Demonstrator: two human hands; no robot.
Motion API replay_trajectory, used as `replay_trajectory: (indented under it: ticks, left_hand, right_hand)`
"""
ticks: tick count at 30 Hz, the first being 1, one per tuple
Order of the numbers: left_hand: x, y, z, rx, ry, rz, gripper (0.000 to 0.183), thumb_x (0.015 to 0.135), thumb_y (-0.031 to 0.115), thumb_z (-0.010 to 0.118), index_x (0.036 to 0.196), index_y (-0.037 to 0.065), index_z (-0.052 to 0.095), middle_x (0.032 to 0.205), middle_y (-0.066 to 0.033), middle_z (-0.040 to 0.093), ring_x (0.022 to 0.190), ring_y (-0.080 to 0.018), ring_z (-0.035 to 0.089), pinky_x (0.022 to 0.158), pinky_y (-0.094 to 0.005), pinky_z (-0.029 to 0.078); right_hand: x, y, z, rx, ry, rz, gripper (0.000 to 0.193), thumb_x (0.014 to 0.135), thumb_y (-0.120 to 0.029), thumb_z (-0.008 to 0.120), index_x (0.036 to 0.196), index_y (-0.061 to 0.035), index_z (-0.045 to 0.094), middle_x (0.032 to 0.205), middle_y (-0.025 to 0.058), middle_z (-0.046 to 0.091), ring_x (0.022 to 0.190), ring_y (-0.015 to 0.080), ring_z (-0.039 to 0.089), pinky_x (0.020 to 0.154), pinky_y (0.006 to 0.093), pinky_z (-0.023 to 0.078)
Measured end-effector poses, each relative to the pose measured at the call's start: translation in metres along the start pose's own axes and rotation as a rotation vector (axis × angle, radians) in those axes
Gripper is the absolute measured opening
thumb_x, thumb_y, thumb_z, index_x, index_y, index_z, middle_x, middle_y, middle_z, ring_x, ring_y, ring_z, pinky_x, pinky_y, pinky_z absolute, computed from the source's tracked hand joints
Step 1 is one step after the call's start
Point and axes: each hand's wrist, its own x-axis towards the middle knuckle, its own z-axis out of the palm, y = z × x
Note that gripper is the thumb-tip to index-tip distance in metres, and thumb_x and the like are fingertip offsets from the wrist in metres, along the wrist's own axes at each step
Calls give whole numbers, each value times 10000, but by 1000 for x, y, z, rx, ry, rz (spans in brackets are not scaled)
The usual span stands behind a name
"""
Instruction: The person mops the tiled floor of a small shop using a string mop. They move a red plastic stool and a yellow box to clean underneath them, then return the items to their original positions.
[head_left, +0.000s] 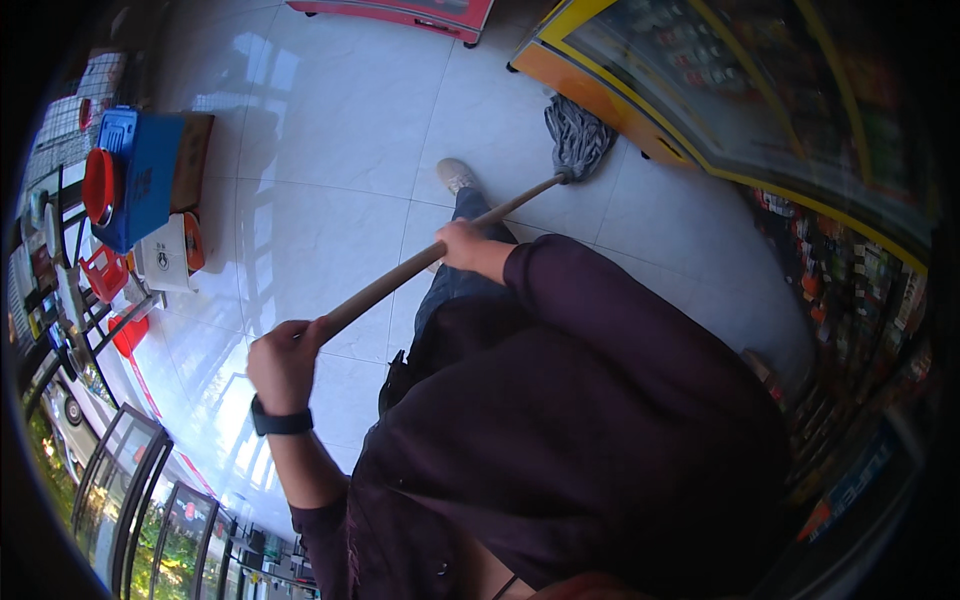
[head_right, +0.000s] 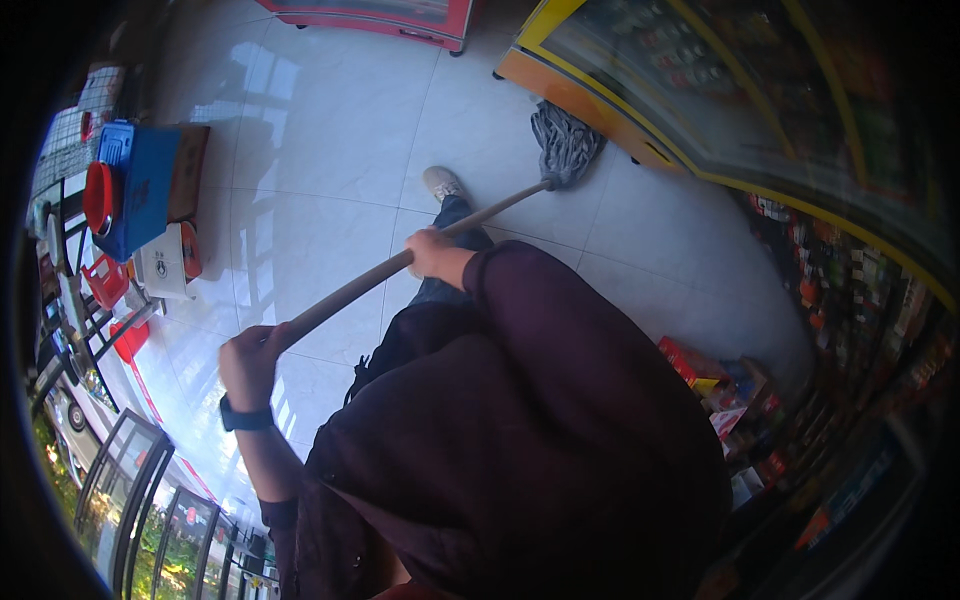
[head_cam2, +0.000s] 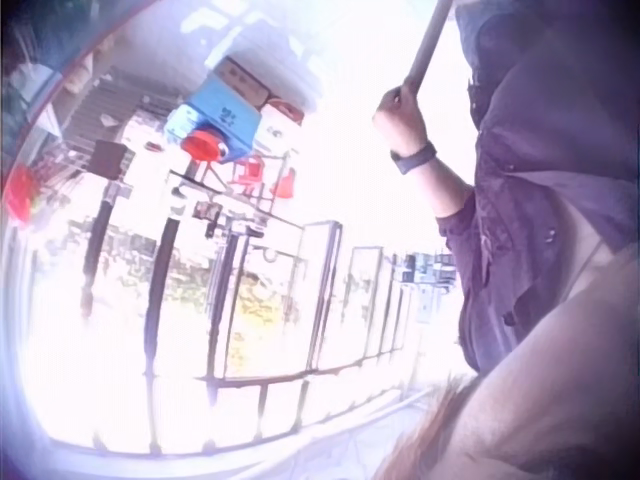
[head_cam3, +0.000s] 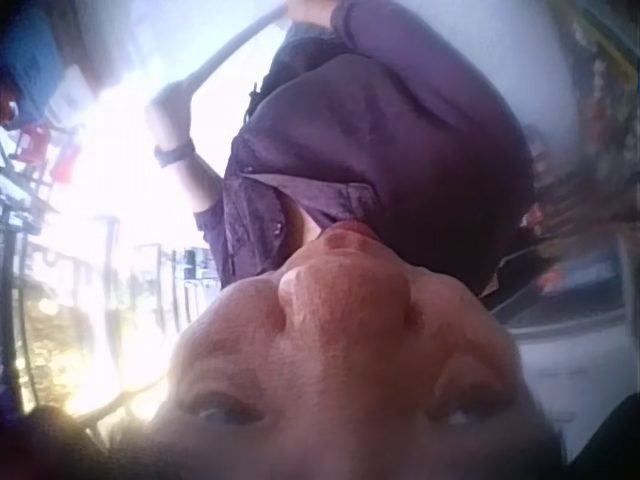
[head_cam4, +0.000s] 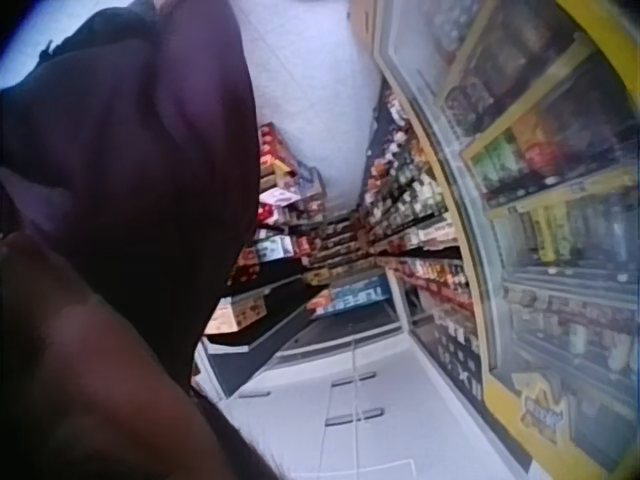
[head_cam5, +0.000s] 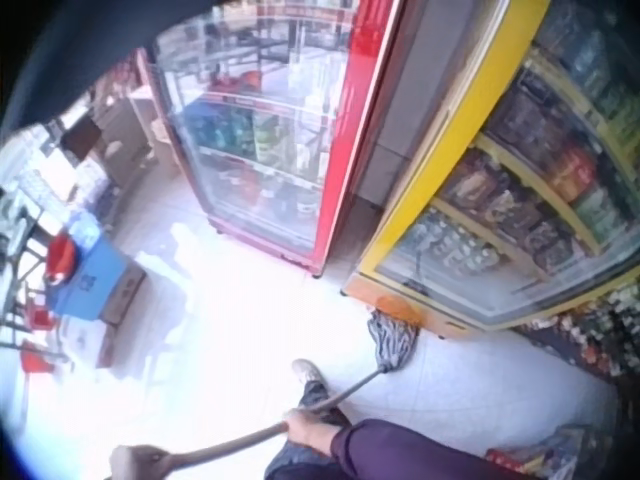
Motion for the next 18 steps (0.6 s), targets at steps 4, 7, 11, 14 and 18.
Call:
replay_trajectory:
  ticks: [4,7,11,14,18]
  left_hand:
    - [-26,-31,-37,14,177,-123,281,796,354,704,788,74,732,600,-102,639,541,-228,627,543,-316,474]
    - [-47,-51,-53,83,283,-188,284,811,350,695,774,70,728,589,-97,631,520,-222,612,522,-318,461]
    - [-85,-77,-64,107,332,-250,298,819,343,690,749,55,716,591,-100,632,514,-214,607,516,-314,455]
    - [-112,-92,-66,126,378,-309,297,828,324,684,739,42,707,593,-103,632,512,-213,605,514,-313,452]
    - [-145,-98,-61,54,461,-399,257,840,263,686,777,14,705,613,-98,648,535,-162,616,525,-274,461]
  right_hand:
    - [24,-65,14,54,35,-122,58,703,-168,627,726,-119,647,789,117,652,817,353,593,774,433,464]
    - [36,-107,17,80,1,-144,80,716,-164,629,771,-113,657,843,113,648,888,354,565,809,427,469]
    - [40,-155,21,107,-126,-177,125,736,-156,628,846,-108,664,975,96,633,1013,338,518,848,430,480]
    - [43,-186,30,82,-153,-251,111,741,-151,623,836,-109,662,983,97,628,1010,336,519,842,427,482]
    - [54,-214,49,72,-120,-379,77,745,-153,622,803,-110,650,938,99,624,1001,333,522,832,424,484]
